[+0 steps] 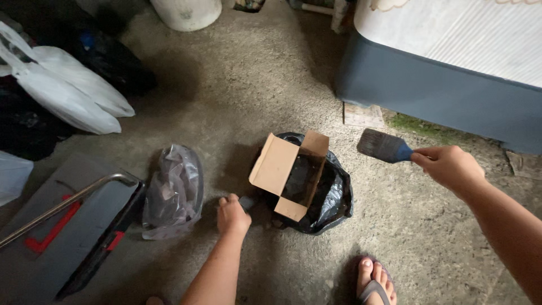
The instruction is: The person unpacks brake pads from a plastic bag and a cardboard box. They then use a paintbrush to clean dust and debris off each brake pad individually, holding them in one hand while brushing with the other.
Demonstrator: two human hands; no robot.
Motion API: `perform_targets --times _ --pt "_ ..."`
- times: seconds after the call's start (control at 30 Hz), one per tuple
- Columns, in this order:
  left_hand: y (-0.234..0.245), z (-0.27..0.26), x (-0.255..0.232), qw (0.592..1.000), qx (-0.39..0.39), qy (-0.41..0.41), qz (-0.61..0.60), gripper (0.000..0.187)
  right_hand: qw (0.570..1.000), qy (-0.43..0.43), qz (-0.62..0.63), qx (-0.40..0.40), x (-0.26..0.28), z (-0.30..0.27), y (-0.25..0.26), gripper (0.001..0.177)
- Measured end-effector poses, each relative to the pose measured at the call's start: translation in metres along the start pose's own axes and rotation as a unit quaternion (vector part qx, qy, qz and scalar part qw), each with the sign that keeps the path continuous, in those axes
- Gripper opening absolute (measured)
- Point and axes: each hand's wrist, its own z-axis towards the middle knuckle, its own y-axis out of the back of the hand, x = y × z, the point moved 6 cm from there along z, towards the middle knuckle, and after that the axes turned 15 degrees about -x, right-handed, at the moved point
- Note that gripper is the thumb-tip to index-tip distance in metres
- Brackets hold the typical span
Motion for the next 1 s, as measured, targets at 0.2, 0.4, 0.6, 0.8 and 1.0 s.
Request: perform_targets --times 0.2,0.4,0.6,0.8,1.0 --pt "0.019 -0.011 -0.015 0.995 -0.023 -0.052 0.086 0.052 1.0 0.013 -0.006 -0.001 0.003 -0.001 -0.001 0.04" --pt "0.051 0.006 -0.014 0.995 -0.019 0.078 0.06 0.046 1.0 0.023 0.009 0.0 0.004 -0.001 0.002 0.039" --pt "0.092 0.029 -0.073 0.972 -0.227 -0.013 -0.064 0.016 1.0 0.006 0.021 -0.003 0.01 -0.005 0.014 0.037" --pt "0.039 -0.011 -0.174 0.951 -0.176 -0.251 -0.035 0.015 0.999 0.007 0.04 0.011 0.022 -0.012 0.019 0.038" --pt "-0.021 -0.018 -0.205 0.97 0.041 -0.202 0.13 0.03 0.999 0.022 0.038 0.004 0.026 -0.013 0.02 0.037"
